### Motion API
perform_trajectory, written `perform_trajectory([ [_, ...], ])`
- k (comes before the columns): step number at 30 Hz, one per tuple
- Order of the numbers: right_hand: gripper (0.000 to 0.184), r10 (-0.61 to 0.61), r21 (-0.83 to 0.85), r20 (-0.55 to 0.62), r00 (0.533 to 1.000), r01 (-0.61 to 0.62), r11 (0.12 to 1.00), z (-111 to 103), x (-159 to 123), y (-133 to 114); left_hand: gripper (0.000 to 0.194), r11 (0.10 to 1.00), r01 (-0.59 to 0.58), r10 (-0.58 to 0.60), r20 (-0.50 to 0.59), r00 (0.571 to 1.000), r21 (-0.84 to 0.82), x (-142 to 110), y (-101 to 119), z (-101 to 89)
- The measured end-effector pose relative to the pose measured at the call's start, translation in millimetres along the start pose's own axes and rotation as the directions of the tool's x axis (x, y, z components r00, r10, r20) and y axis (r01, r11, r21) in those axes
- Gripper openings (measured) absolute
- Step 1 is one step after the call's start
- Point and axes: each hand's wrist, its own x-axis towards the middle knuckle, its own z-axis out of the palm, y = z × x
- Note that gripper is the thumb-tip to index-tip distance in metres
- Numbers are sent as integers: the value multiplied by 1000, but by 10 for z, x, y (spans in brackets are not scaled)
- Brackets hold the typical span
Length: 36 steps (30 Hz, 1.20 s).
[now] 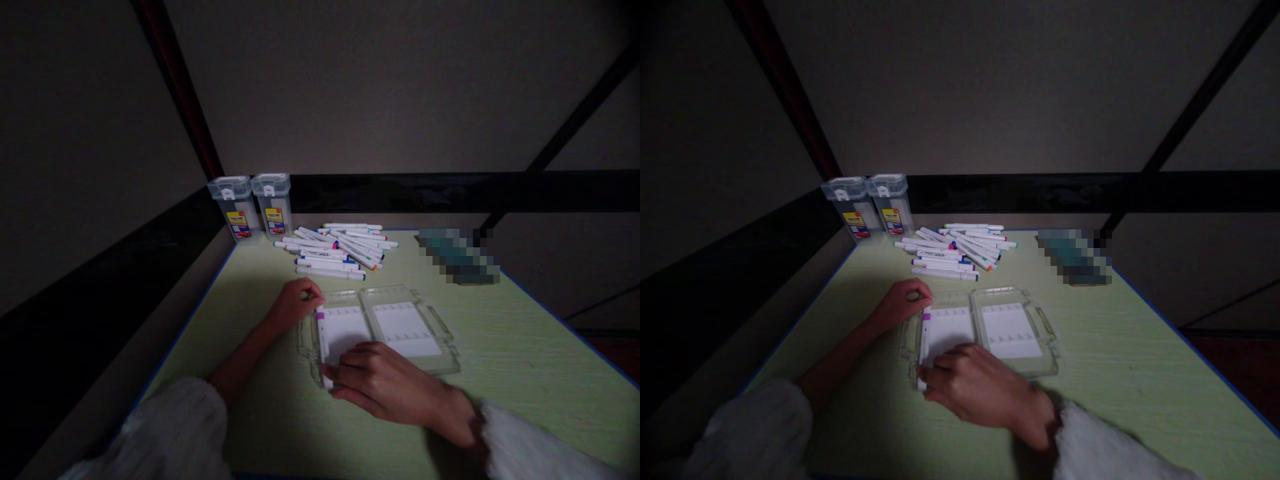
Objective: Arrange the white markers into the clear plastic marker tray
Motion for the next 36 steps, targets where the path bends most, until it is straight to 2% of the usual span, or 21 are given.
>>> perform_trajectory([
  [13, 28, 13, 51, 16, 1000, -14, 999, -14, 7, 0, 4, 1000, 2, -2, -10, 1000, 3, 0, 26, 5],
  [36, 29, -2, -9, 16, 1000, 2, 1000, 5, 23, 4, 4, 1000, -8, 9, -20, 1000, 25, 11, 4, 22],
])
